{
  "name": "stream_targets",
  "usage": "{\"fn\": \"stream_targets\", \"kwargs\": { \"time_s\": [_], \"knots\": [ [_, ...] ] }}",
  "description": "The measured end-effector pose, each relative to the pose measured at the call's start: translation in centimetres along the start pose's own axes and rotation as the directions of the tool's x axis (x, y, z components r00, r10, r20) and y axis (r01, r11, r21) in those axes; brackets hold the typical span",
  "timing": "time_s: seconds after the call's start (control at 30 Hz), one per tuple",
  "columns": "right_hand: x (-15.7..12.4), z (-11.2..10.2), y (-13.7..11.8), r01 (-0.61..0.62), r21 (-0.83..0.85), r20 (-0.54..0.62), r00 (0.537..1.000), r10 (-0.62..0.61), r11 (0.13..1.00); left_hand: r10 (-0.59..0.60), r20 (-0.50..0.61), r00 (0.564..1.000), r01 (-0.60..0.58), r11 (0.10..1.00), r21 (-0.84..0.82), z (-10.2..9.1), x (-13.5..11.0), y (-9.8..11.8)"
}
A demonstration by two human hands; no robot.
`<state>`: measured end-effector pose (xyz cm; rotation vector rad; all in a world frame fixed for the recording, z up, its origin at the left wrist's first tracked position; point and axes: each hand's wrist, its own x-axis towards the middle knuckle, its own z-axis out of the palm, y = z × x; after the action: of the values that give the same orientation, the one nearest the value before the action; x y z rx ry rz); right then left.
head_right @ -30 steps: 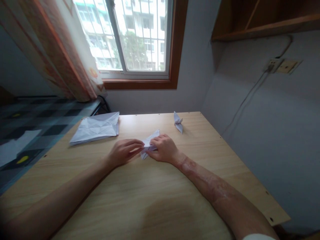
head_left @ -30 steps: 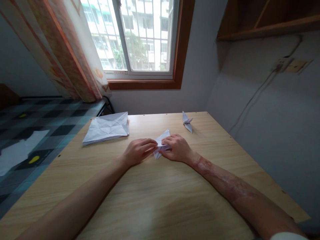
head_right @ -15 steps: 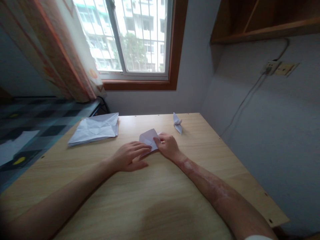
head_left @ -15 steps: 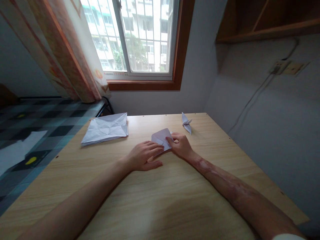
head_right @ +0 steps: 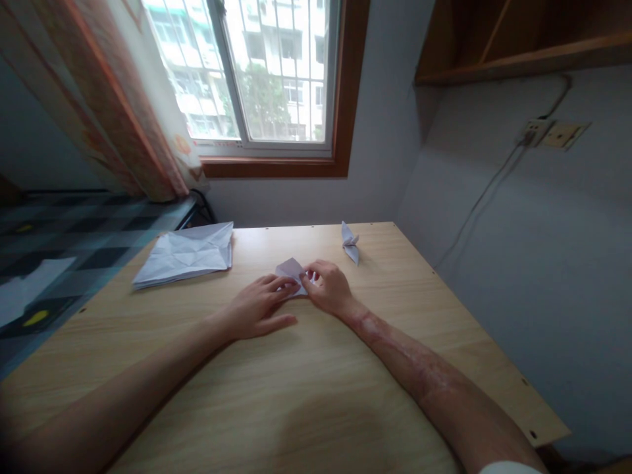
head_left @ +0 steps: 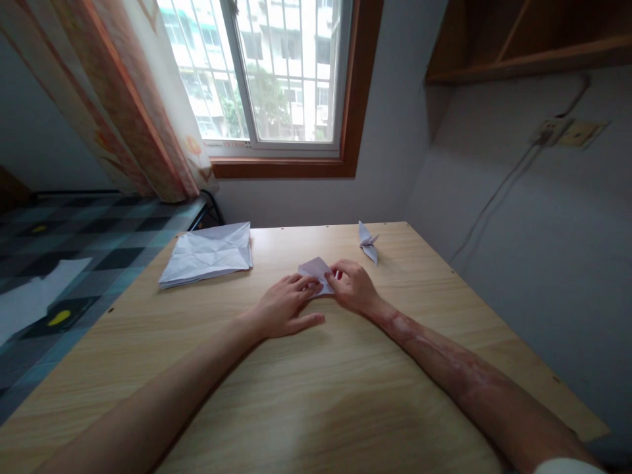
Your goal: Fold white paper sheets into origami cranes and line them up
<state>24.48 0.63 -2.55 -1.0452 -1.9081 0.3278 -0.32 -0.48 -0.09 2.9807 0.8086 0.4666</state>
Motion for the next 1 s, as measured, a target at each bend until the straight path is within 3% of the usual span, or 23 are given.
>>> {"fn": "stream_targets", "kwargs": {
  "time_s": [0.33,0.5,0.63,0.73,1.0],
  "knots": [
    [0.1,0.5,0.9,-0.162,-0.009,0.041,0.986,0.162,0.987,0.02,0.015,1.0,-0.02,0.999,-0.029,-0.2,-0.2,-0.1],
    [0.3,0.6,1.5,-0.166,0.124,0.064,0.985,0.159,0.978,0.034,-0.001,0.999,-0.034,0.998,-0.046,-0.1,-0.2,-0.1],
    [0.4,0.5,1.7,-0.197,0.226,0.103,0.979,0.178,0.954,-0.003,-0.058,0.998,-0.001,0.997,-0.076,0.2,-0.2,-0.4],
    [0.4,0.5,1.8,-0.236,0.201,0.125,0.969,0.214,0.951,-0.063,-0.119,0.991,0.048,0.992,-0.121,0.7,-0.2,-0.8],
    [0.3,0.5,1.9,-0.277,0.136,0.022,0.961,0.276,0.951,-0.078,-0.134,0.988,0.051,0.979,-0.198,1.0,0.0,-1.5]
  ]
}}
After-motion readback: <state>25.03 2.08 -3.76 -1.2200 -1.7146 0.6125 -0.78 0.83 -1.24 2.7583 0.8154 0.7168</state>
